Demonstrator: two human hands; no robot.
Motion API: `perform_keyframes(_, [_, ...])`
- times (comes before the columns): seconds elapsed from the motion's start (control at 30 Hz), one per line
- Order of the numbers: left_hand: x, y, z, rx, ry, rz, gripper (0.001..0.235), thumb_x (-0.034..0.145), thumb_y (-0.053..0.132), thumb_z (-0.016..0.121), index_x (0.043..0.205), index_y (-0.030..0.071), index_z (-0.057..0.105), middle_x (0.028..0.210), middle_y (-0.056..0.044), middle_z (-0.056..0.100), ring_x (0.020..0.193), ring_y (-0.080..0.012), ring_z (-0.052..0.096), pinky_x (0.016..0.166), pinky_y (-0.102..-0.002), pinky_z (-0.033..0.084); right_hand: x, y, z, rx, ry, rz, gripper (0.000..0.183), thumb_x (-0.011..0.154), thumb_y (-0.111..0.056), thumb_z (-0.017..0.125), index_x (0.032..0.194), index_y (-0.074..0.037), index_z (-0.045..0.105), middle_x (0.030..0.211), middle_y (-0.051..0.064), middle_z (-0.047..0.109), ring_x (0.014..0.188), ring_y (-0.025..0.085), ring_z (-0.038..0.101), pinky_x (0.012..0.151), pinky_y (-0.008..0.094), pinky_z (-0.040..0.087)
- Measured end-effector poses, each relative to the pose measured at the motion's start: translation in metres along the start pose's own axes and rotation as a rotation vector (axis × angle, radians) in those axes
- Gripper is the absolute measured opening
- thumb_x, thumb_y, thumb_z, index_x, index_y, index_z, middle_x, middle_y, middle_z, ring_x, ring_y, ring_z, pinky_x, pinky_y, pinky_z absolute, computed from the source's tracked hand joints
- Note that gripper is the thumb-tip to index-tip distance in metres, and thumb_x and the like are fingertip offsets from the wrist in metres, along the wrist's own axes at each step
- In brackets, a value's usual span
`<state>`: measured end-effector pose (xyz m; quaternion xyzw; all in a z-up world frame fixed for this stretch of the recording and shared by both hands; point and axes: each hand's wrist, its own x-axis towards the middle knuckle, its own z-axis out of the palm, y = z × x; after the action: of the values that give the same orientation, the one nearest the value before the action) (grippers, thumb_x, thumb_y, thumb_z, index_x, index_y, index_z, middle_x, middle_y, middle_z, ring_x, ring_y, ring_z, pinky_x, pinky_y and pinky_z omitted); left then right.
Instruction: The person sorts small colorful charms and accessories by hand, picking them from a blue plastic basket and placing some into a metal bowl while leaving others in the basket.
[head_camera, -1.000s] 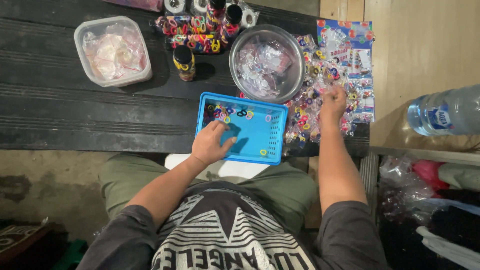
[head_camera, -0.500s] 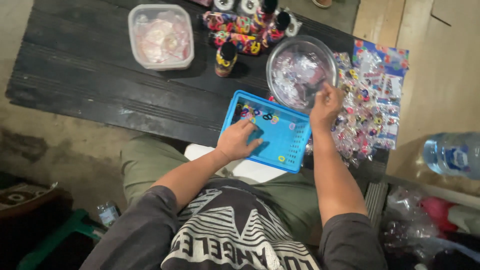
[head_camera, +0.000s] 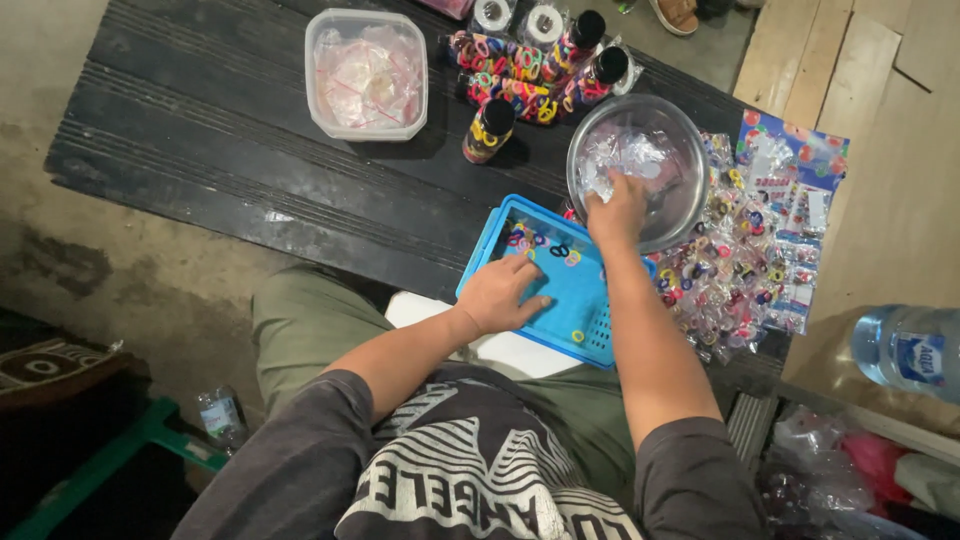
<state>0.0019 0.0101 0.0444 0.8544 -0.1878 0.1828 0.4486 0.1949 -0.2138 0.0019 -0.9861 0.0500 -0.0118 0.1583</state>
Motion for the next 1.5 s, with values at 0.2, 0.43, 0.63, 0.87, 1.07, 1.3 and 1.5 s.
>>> perform_keyframes(0.2, [-0.001, -0.003, 0.003, 0.037, -0.025, -0.001, 0.036, 0.086, 0.045, 0.072, 0.099, 0.014, 0.059, 0.089, -0.007, 0.057, 0.077, -0.0302, 0.066, 0.066, -0.041, 0.056, 0.013, 0.001, 0.005, 0.014, -0.476, 0.019, 0.034, 0.099, -0.037, 0.057, 0.129, -0.033, 0.072, 0.135, 0.002, 0.066, 0.132, 0.031, 0.058, 0.107, 0.052, 0.045])
perform_keyframes(0.43, [-0.002, -0.005, 0.008, 0.065, -0.015, -0.002, 0.037, 0.084, 0.047, 0.072, 0.097, 0.015, 0.058, 0.088, -0.006, 0.056, 0.075, -0.0311, 0.065, 0.065, -0.043, 0.056, 0.033, 0.016, 0.003, -0.135, -0.267, -0.068, 0.036, 0.085, -0.038, 0.073, 0.12, -0.029, 0.074, 0.125, 0.003, 0.066, 0.118, 0.031, 0.066, 0.097, 0.046, 0.054])
perform_keyframes(0.63, [-0.001, -0.002, 0.007, 0.089, 0.014, 0.018, 0.036, 0.088, 0.048, 0.068, 0.094, 0.015, 0.057, 0.086, -0.006, 0.055, 0.073, -0.0305, 0.065, 0.063, -0.042, 0.055, 0.035, 0.033, 0.001, -0.176, -0.435, -0.18, 0.049, 0.086, -0.021, 0.073, 0.135, -0.016, 0.068, 0.133, 0.026, 0.059, 0.129, 0.049, 0.057, 0.107, 0.052, 0.049])
perform_keyframes(0.87, [-0.002, -0.006, 0.013, 0.089, 0.024, 0.035, 0.036, 0.088, 0.05, 0.067, 0.092, 0.015, 0.056, 0.084, -0.005, 0.053, 0.072, -0.0298, 0.064, 0.061, -0.042, 0.054, 0.018, -0.002, -0.045, -0.103, -0.266, -0.077, 0.048, 0.088, -0.012, 0.073, 0.133, -0.013, 0.058, 0.134, 0.021, 0.049, 0.132, 0.044, 0.048, 0.105, 0.058, 0.047])
perform_keyframes(1.07, [-0.002, -0.006, 0.011, 0.094, 0.011, 0.042, 0.037, 0.088, 0.049, 0.067, 0.093, 0.014, 0.057, 0.083, -0.006, 0.052, 0.071, -0.0298, 0.064, 0.061, -0.041, 0.054, 0.033, 0.033, -0.003, -0.29, -0.415, -0.304, 0.054, 0.091, -0.012, 0.062, 0.142, -0.026, 0.061, 0.131, 0.024, 0.057, 0.119, 0.051, 0.062, 0.098, 0.058, 0.056])
perform_keyframes(1.3, [0.0, -0.005, 0.009, 0.089, 0.018, 0.049, 0.036, 0.088, 0.047, 0.068, 0.091, 0.013, 0.056, 0.083, -0.005, 0.052, 0.071, -0.0295, 0.064, 0.062, -0.04, 0.054, 0.026, 0.043, -0.011, -0.185, 0.039, -0.326, 0.011, 0.099, -0.012, 0.062, 0.093, -0.01, 0.072, 0.087, 0.013, 0.067, 0.091, 0.034, 0.071, 0.081, 0.045, 0.057])
perform_keyframes(1.5, [-0.005, -0.011, 0.017, 0.104, 0.014, 0.053, 0.036, 0.085, 0.046, 0.07, 0.092, 0.013, 0.056, 0.084, -0.008, 0.054, 0.073, -0.0317, 0.065, 0.062, -0.043, 0.055, 0.027, 0.069, -0.006, 0.097, 0.329, -0.367, 0.005, 0.087, -0.001, 0.075, 0.086, -0.001, 0.07, 0.096, 0.016, 0.061, 0.1, 0.038, 0.063, 0.095, 0.047, 0.047])
